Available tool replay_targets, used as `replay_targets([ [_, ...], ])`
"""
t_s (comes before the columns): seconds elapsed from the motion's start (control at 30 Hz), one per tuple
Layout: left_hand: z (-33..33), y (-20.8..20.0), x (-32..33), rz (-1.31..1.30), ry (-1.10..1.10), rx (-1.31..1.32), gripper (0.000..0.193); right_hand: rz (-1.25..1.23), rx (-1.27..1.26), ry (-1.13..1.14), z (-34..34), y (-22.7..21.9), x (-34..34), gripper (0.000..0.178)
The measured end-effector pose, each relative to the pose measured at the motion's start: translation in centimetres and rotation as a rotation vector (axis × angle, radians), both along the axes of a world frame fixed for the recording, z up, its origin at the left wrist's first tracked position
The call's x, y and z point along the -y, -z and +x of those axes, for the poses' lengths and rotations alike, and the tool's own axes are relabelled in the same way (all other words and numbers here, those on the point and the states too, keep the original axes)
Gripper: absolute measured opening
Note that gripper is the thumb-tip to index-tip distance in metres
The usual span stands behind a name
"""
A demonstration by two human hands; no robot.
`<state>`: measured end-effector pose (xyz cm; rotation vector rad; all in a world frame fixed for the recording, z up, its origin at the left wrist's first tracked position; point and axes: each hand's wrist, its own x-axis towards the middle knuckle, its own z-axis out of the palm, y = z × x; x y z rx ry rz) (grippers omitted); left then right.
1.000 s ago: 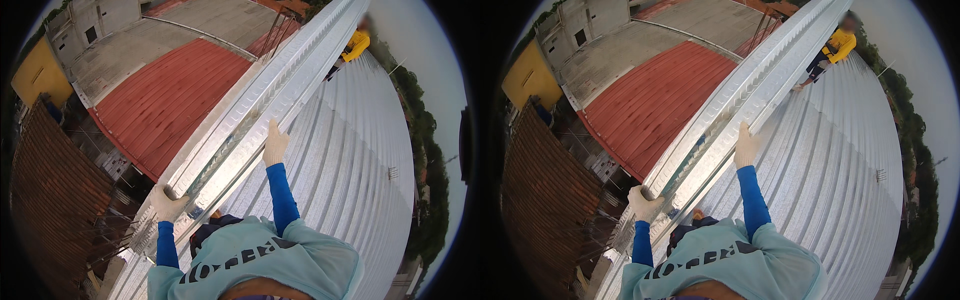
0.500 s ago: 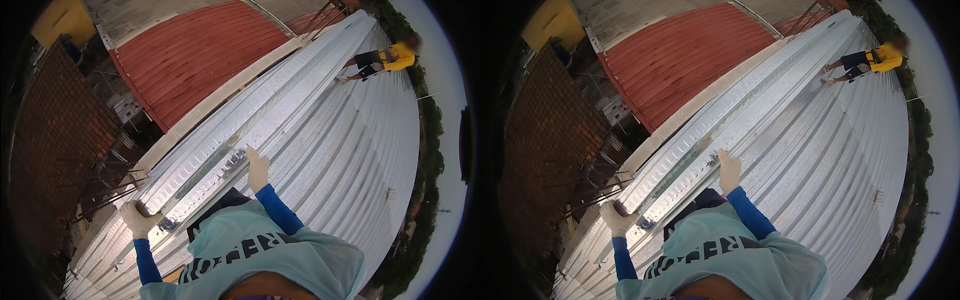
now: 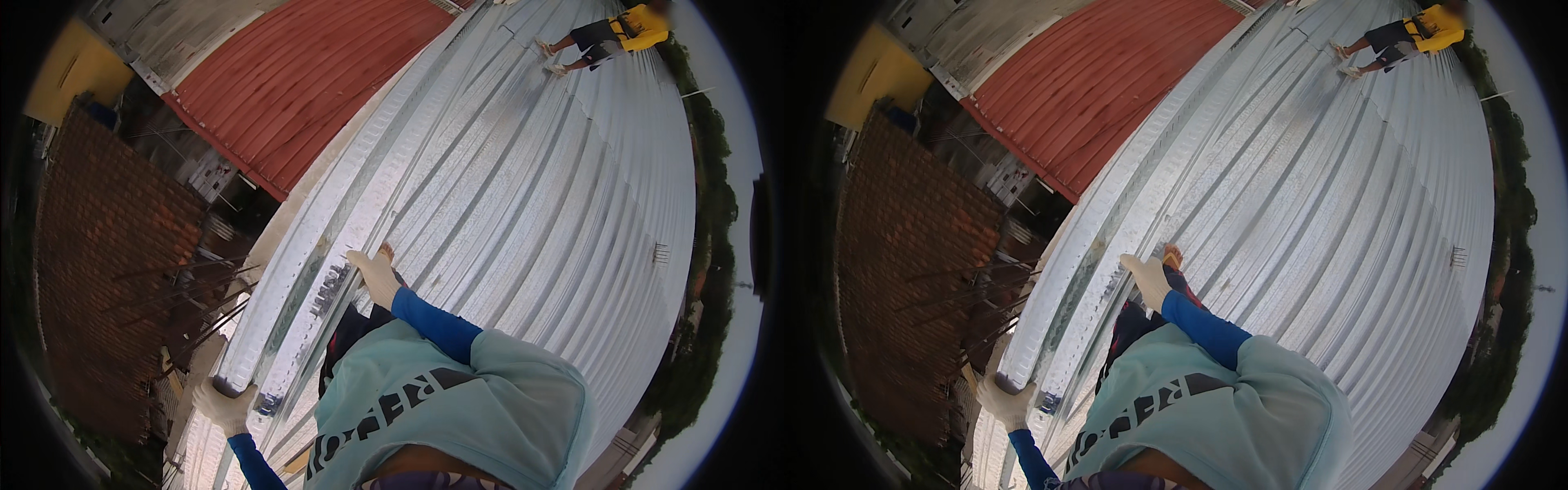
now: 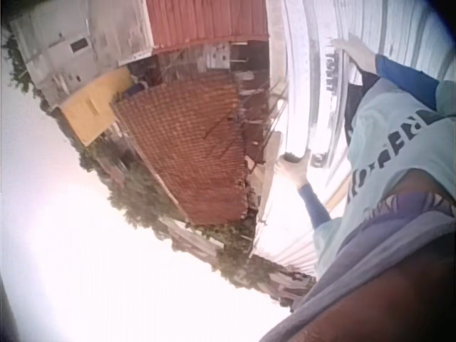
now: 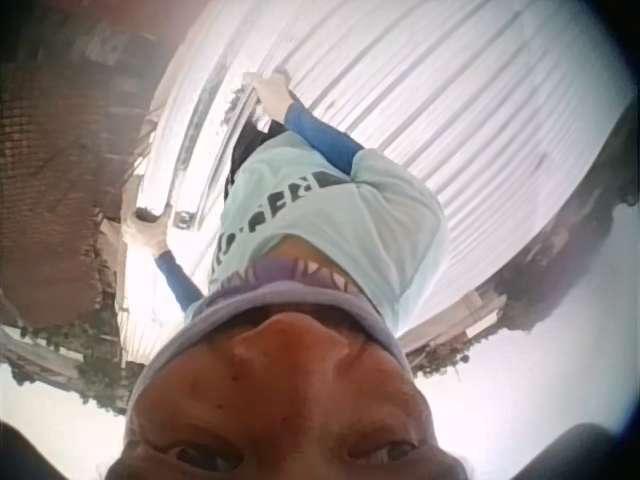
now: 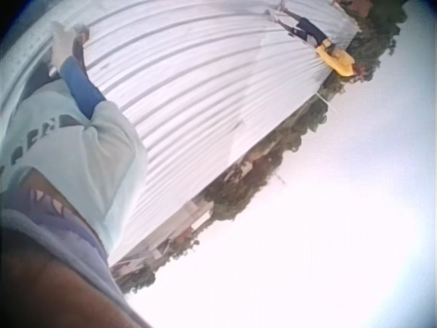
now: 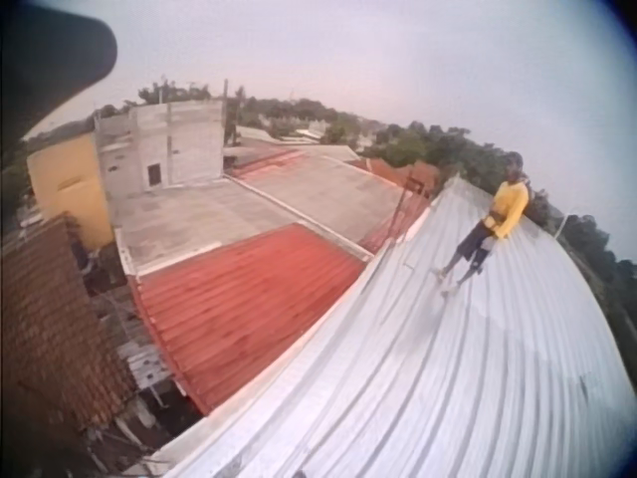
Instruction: The person walks on a corrugated metal roof, positions a metal panel, and secures it using a nail gun. They then handle metal rods and continue moving along the roof while another person works nearby.
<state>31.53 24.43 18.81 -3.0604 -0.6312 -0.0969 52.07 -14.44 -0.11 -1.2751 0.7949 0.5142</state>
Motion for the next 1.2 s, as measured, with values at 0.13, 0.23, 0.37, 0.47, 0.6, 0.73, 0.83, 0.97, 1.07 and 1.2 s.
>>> replay_targets([
  [0.13, 0.0, 0.0, -1.6, 0.088, 0.022, 0.020, 0.089, 0.041, -0.035, -0.022, 0.3, 0.6, -2.9, 0.054],
  [0.23, 1.4, -1.2, -1.1, 0.091, -0.100, -0.115, 0.090, 0.117, -0.032, 0.027, 1.5, 0.0, -3.9, 0.038],
  [0.37, 4.2, -1.7, 0.4, 0.130, -0.065, -0.124, 0.091, 0.232, -0.032, 0.011, 2.7, 3.8, -3.8, 0.037],
  [0.47, 6.9, -2.3, 1.9, 0.110, -0.087, -0.154, 0.091, 0.283, -0.046, 0.034, 4.7, 6.3, -3.3, 0.035],
  [0.6, 9.9, -1.7, 4.3, 0.178, -0.016, -0.109, 0.094, 0.339, -0.101, 0.052, 7.6, 8.7, -1.4, 0.036],
  [0.73, 13.3, -1.8, 7.2, 0.213, -0.056, -0.191, 0.095, 0.312, -0.121, 0.023, 10.0, 8.8, 0.8, 0.035],
  [0.83, 16.4, -2.1, 9.2, 0.206, -0.042, -0.183, 0.095, 0.337, -0.140, 0.117, 12.1, 10.5, 1.8, 0.031],
  [0.97, 18.2, -1.6, 10.6, 0.197, -0.052, -0.224, 0.096, 0.352, -0.143, 0.087, 13.8, 10.3, 3.5, 0.031],
  [1.07, 20.2, -1.5, 11.9, 0.196, -0.055, -0.250, 0.096, 0.365, -0.164, 0.132, 15.8, 8.9, 4.5, 0.032],
  [1.2, 21.6, -0.4, 12.3, 0.212, -0.014, -0.231, 0.112, 0.443, -0.146, 0.114, 17.1, 10.6, 5.8, 0.028],
])
